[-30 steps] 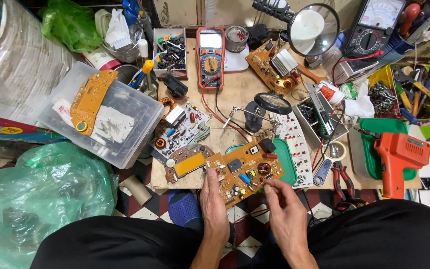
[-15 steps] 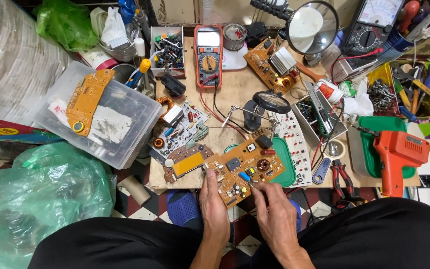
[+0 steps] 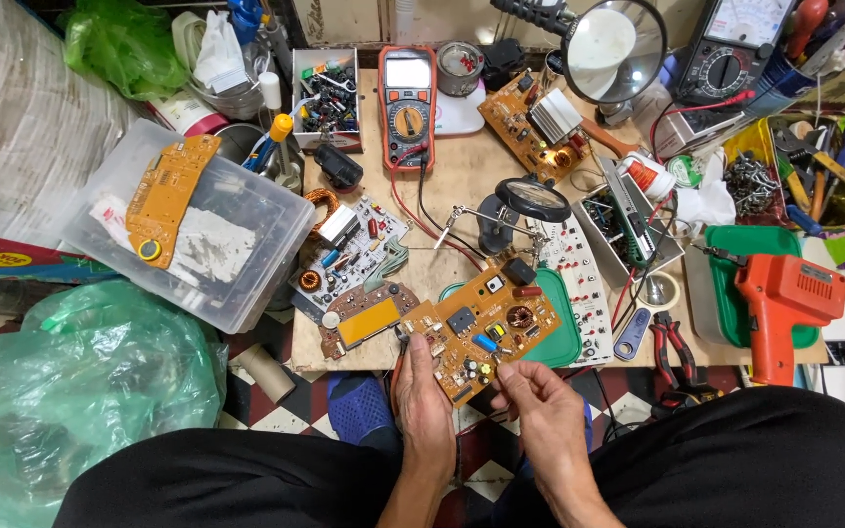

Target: Inspecting various electronic circuit boards using a magnifying glass on a cluttered workbench.

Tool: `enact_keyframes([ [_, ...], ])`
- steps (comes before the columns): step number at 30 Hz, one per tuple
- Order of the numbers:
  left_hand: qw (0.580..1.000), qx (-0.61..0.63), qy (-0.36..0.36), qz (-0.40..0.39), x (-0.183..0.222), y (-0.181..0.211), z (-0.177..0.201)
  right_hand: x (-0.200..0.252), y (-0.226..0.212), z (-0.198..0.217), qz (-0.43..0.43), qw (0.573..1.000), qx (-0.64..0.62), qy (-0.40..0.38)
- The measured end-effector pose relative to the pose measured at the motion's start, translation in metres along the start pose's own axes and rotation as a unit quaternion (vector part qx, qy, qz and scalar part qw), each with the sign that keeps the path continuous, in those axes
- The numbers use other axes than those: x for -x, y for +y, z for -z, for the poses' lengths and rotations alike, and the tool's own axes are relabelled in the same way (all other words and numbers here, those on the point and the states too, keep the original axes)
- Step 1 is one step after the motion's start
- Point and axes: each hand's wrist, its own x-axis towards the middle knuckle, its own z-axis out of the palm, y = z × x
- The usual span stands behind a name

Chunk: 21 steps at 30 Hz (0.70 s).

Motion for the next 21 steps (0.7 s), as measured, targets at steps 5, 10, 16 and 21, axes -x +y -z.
enact_keyframes([
  [5,0.995,-0.062,0.042,0.07,-0.007,-0.016,0.003,0.013,-0.011,-0.003,0.136,0.957,0.251,0.056],
  [10,0.995,0.006,0.059,0.079,-0.007,-0.016,0.002,0.008,-0.006,-0.005,0.202,0.917,0.338,0.065],
  [16,0.996,0.02,0.044,0.077,-0.004,-0.02,0.0,0.002,-0.018,-0.008,-0.098,0.992,-0.079,-0.009],
  [21,0.979,0.196,0.029,0.047,-0.009,-0.016,-0.003,0.007,-0.02,-0.002,0.071,0.987,0.136,0.047],
])
